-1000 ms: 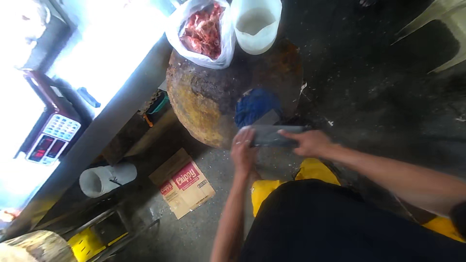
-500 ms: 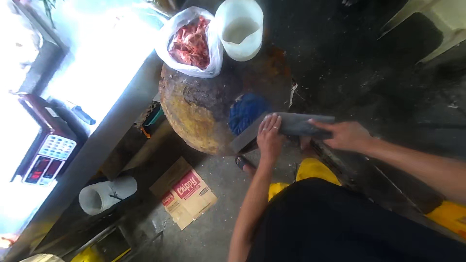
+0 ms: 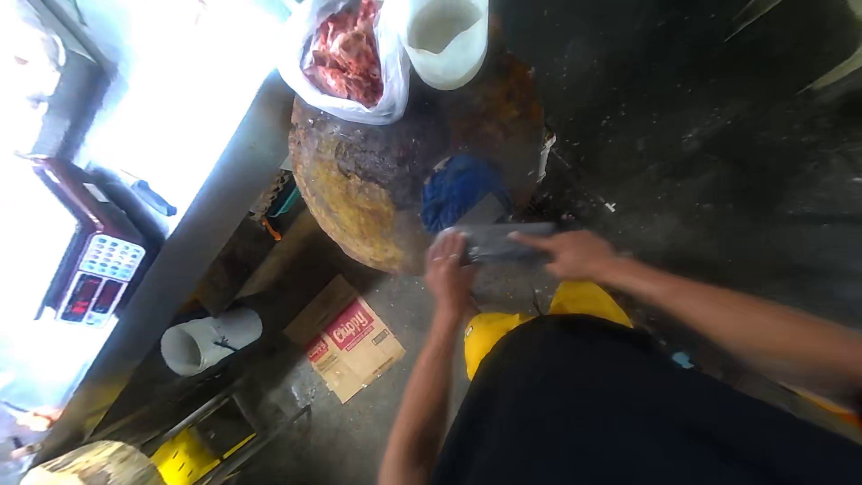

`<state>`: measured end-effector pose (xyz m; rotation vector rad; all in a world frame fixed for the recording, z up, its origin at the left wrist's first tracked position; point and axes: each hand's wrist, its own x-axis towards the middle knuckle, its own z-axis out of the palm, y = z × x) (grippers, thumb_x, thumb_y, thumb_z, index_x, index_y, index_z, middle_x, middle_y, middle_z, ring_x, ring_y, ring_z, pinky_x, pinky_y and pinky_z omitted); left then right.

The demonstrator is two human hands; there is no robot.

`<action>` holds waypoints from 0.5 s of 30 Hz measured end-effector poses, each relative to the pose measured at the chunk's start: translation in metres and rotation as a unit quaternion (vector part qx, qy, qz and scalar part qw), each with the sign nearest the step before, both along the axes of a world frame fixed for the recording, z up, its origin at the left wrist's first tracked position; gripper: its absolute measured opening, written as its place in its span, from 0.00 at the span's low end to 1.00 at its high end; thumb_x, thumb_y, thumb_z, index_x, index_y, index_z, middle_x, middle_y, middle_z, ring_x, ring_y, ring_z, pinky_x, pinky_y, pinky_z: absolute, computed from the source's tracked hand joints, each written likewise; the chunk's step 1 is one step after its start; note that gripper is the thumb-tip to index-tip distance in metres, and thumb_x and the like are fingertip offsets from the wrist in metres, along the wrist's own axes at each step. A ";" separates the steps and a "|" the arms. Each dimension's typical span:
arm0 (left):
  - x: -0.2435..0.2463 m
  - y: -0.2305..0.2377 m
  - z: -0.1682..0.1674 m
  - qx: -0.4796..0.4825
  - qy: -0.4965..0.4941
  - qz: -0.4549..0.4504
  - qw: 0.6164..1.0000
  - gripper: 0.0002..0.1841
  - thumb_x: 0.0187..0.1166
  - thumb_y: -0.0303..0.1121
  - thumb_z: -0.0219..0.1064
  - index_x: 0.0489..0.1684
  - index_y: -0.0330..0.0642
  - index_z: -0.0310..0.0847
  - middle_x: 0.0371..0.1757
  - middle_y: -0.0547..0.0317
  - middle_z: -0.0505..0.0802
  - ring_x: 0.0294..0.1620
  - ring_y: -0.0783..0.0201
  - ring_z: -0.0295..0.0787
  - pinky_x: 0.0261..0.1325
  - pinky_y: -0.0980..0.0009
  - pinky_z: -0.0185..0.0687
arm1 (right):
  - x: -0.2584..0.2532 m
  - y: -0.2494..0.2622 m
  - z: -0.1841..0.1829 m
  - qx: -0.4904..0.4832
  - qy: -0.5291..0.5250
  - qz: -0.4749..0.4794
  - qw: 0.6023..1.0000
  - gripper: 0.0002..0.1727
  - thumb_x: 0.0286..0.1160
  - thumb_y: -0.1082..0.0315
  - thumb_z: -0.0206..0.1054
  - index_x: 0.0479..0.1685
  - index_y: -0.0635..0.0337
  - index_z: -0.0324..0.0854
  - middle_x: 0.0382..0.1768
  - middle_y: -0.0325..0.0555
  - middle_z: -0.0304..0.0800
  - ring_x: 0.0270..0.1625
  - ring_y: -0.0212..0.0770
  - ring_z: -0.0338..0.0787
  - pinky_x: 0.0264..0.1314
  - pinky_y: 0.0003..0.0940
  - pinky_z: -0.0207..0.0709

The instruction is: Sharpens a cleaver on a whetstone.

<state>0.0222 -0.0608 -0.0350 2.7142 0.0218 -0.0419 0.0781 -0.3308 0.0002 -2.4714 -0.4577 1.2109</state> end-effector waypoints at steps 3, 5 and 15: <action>0.037 -0.086 -0.026 -0.065 -0.071 -0.046 0.994 0.34 0.58 0.41 0.86 0.70 0.52 0.87 0.78 0.62 0.86 0.83 0.62 0.76 0.89 0.56 0.65 | 0.012 -0.090 -0.003 -0.096 -0.076 -0.013 0.992 0.47 0.75 0.52 0.70 0.89 0.01 0.47 0.44 0.57 0.93 0.45 0.64 0.92 0.41 0.67 0.80; 0.036 -0.069 -0.030 -0.063 -0.043 -0.055 0.996 0.35 0.61 0.44 0.85 0.75 0.56 0.84 0.82 0.68 0.82 0.87 0.65 0.71 0.90 0.58 0.63 | 0.016 -0.079 -0.010 -0.092 -0.096 0.000 0.991 0.47 0.72 0.51 0.71 0.89 0.02 0.49 0.41 0.55 0.94 0.41 0.62 0.92 0.38 0.66 0.80; -0.068 0.132 0.005 0.027 0.022 0.124 0.992 0.34 0.60 0.40 0.84 0.71 0.37 0.85 0.78 0.45 0.84 0.84 0.45 0.75 0.88 0.46 0.64 | -0.014 0.145 -0.022 0.130 0.014 0.108 0.986 0.48 0.71 0.61 0.70 0.90 0.09 0.53 0.46 0.55 0.94 0.47 0.62 0.92 0.48 0.67 0.80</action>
